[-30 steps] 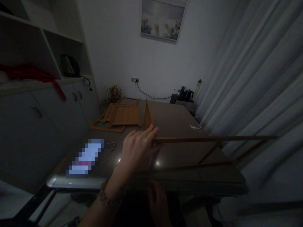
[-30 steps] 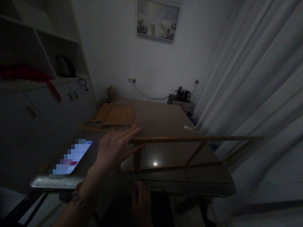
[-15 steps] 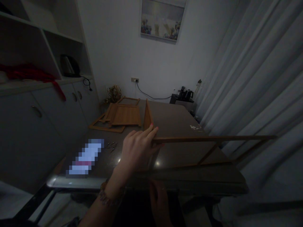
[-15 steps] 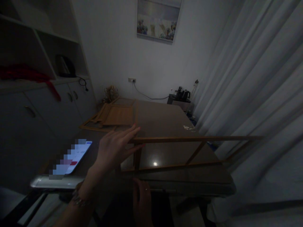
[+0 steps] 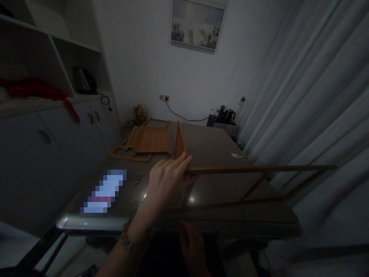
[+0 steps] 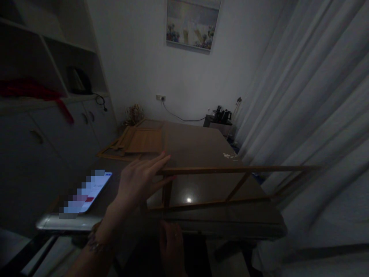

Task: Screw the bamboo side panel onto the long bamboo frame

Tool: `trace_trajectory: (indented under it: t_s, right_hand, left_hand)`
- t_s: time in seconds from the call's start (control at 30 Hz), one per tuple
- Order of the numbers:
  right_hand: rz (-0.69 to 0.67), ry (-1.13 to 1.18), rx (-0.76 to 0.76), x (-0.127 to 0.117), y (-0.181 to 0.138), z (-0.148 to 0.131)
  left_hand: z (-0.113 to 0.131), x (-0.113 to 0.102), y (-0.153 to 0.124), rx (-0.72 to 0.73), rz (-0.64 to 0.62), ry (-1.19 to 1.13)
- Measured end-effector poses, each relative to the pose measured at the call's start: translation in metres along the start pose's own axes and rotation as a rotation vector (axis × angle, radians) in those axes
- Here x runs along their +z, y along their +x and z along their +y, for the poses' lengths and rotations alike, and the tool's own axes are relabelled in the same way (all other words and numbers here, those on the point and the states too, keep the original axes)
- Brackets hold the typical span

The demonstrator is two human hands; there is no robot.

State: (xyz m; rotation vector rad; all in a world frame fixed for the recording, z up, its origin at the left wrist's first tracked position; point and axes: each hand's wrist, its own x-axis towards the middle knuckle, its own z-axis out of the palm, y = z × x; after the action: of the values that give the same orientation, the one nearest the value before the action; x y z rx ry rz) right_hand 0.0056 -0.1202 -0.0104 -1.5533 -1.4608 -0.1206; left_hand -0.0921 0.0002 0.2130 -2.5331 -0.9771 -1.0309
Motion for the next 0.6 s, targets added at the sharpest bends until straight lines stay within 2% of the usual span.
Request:
trace_trajectory:
  t_s: [0.13,0.37,0.6]
  right_hand:
    - [-0.018,-0.027,-0.012,-0.0027,0.002,0.0009]
    - [-0.001,0.049,0.086,-0.0009,-0.0019,0.003]
    - [-0.154,0.08,0.053,-0.0049,0.0029,0.0017]
  left_hand:
    - [-0.0001,0.0007,-0.0008,-0.001,-0.009,0.013]
    - [0.0001,0.001,-0.0012,-0.007,-0.02,0.002]
    - [-0.0005,-0.0007,-0.0003,0.006,-0.002,0.014]
